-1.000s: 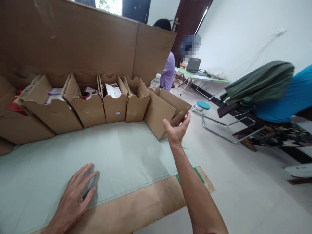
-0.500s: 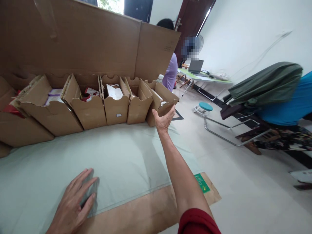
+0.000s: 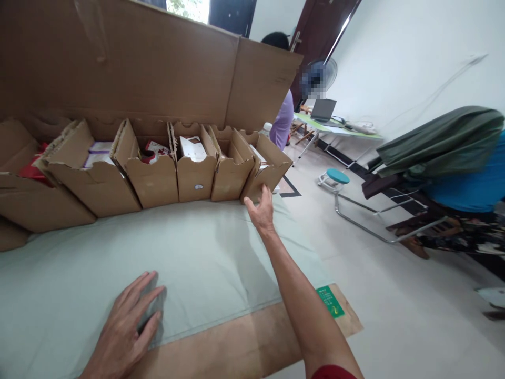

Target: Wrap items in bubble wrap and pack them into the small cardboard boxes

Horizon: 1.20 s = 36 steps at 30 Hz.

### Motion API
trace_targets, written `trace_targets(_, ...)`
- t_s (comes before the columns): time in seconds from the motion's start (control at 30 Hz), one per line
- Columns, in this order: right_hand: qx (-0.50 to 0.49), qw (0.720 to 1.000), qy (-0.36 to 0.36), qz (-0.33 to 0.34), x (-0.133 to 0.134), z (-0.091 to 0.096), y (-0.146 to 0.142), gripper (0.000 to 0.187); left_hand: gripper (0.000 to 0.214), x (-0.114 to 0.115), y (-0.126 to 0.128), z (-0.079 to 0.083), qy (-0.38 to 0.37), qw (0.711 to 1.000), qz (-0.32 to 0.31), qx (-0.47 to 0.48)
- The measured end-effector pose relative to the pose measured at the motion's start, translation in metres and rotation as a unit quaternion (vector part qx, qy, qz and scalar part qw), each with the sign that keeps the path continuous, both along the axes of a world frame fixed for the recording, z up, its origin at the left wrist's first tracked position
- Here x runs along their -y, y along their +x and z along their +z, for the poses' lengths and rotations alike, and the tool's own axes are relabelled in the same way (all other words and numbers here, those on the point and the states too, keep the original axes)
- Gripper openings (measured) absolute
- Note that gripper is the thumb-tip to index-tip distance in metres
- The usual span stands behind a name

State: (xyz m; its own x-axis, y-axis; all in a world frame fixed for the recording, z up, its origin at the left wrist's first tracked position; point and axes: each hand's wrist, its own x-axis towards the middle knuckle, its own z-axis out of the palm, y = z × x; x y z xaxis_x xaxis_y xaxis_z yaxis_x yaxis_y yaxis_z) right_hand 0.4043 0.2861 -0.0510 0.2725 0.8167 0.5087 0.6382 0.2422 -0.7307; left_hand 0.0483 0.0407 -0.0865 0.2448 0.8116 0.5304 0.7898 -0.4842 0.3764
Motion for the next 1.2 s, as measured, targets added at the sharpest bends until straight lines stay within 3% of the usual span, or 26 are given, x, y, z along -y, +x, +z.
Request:
trace_targets(0.37, 0.024, 0.998, -0.052, 0.023, -0.001, 0.011, -0.006, 0.088, 0.032, 0.000, -0.001, -0.002, -0.003, 1.000, 0.001, -0.002)
trace_targets(0.47, 0.036, 0.998, -0.047, 0.015, 0.009, 0.018, -0.006, 0.081, 0.032, 0.001, -0.001, -0.002, 0.000, 1.000, 0.003, -0.004)
trace_targets(0.57, 0.066, 0.998, -0.009, 0.003, 0.024, 0.038, -0.013, 0.065, 0.033, 0.002, 0.000, -0.001, -0.003, 1.000, 0.002, 0.000)
trace_targets(0.67, 0.112, 0.993, 0.002, 0.037, 0.027, 0.070, -0.033, 0.062, 0.034, 0.001, 0.000, -0.002, -0.010, 1.000, 0.003, 0.010)
trace_targets(0.8, 0.234, 0.970, -0.065, 0.027, -0.001, 0.110, -0.064, 0.066, 0.033, 0.000, -0.001, -0.006, -0.012, 1.000, 0.004, 0.028)
trace_targets(0.93, 0.267, 0.954, -0.133, -0.021, -0.018, 0.128, -0.079, 0.031, 0.034, 0.001, 0.000, -0.007, -0.033, 0.999, 0.009, 0.036)
trace_targets(1.0, 0.262, 0.957, -0.124, -0.020, -0.004, 0.128, -0.079, 0.020, 0.034, 0.002, 0.001, -0.006, -0.039, 0.998, 0.013, 0.038)
trace_targets(1.07, 0.250, 0.963, -0.104, -0.007, 0.028, 0.124, -0.074, 0.017, 0.035, 0.002, 0.003, -0.005, -0.042, 0.998, 0.018, 0.040)
trace_targets(1.2, 0.205, 0.977, -0.044, 0.025, 0.135, 0.116, -0.045, 0.009, 0.038, 0.002, 0.004, -0.007, -0.041, 0.997, 0.025, 0.058)
